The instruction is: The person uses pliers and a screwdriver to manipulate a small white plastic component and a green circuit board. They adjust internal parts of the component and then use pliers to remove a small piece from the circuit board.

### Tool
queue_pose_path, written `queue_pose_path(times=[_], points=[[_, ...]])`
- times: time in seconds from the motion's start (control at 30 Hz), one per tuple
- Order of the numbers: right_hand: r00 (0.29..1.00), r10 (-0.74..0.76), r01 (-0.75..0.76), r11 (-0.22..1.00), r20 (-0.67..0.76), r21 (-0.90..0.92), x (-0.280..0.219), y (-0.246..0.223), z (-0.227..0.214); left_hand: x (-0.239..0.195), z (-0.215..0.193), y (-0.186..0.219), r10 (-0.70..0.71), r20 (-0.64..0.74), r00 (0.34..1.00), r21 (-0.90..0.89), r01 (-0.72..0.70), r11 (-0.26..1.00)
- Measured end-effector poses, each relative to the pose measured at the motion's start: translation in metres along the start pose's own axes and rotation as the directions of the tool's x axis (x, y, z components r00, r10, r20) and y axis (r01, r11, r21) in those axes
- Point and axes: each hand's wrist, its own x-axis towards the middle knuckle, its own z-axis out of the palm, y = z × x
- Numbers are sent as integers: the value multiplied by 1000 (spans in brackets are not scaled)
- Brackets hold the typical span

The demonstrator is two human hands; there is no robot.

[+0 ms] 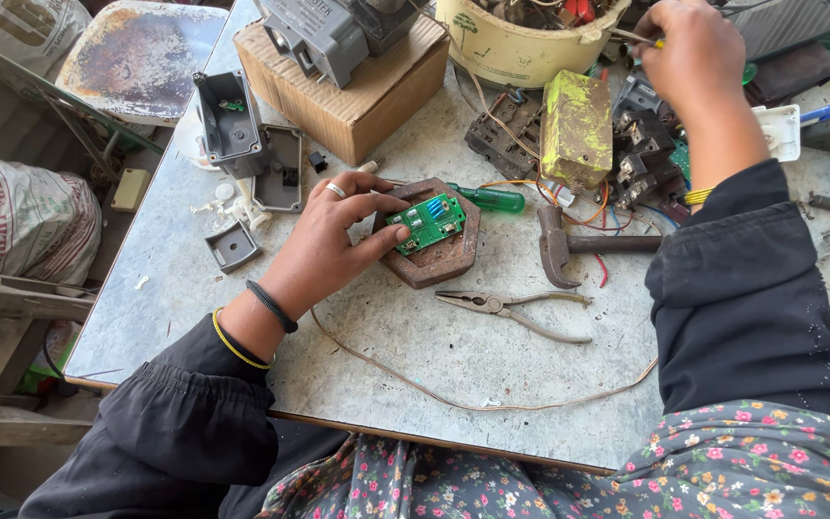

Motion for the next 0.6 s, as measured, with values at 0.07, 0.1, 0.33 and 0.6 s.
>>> queue_pose_path(times=[0.07, 0.1, 0.33, 0.6], points=[[999, -28, 24, 979, -18, -204, 2, -2, 0, -1, -1, 0, 2, -3, 1000, -6, -2, 1000], [999, -36, 29, 965, -19, -259, 2, -2, 0, -1, -1, 0, 1, -5, 1000, -12, -1, 1000], [1000, 18, -18, 974, -3, -227, -4, 20, 2, -1, -1, 1, -12, -2, 1000, -25, 11, 1000], [994, 21, 28, 906, 112, -423, -14, 50, 33, -1, 1, -2, 3, -14, 1000, -11, -3, 1000]])
